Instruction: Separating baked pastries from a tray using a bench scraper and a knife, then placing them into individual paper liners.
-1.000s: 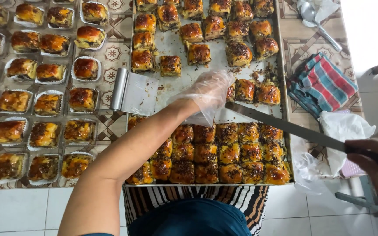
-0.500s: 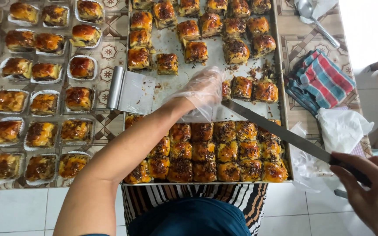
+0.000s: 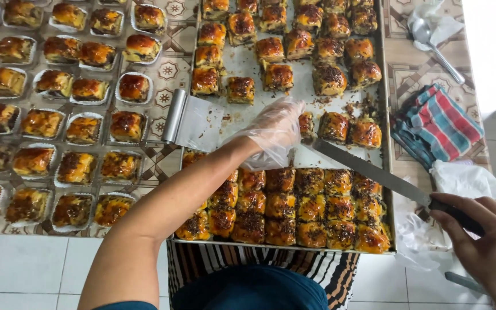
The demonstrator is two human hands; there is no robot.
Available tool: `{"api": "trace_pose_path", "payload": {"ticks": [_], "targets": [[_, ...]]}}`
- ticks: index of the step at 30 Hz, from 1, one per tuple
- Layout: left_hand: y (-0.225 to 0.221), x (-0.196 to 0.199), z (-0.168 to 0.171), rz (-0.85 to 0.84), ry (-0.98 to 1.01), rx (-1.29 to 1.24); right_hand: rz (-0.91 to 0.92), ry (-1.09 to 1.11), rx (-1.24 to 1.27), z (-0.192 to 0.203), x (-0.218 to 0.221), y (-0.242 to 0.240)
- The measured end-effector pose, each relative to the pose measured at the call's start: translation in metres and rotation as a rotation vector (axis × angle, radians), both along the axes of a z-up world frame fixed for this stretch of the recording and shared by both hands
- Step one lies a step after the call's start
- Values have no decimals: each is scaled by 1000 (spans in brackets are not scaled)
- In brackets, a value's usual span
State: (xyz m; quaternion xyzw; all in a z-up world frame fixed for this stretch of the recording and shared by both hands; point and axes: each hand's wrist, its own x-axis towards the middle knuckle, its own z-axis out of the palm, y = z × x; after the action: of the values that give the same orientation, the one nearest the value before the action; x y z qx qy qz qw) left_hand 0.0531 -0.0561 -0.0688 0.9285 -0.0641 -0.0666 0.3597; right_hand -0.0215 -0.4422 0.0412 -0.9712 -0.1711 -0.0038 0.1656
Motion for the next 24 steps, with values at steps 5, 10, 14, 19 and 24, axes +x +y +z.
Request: {"api": "trace_pose_path", "payload": {"ticks": [5, 10, 14, 19, 24], "targets": [[12, -3, 4, 44, 31, -148, -18, 31, 35, -17, 21, -19], [42, 33, 42, 82, 188, -392, 41, 33, 136, 9, 47, 19], [97, 67, 56, -11, 240, -294, 180, -83, 254, 31, 65, 76], [130, 87, 67, 173, 91, 128, 57, -76, -68, 49, 91, 145], [136, 87, 88, 207, 314, 267, 138, -75, -97, 35, 116, 171]]}}
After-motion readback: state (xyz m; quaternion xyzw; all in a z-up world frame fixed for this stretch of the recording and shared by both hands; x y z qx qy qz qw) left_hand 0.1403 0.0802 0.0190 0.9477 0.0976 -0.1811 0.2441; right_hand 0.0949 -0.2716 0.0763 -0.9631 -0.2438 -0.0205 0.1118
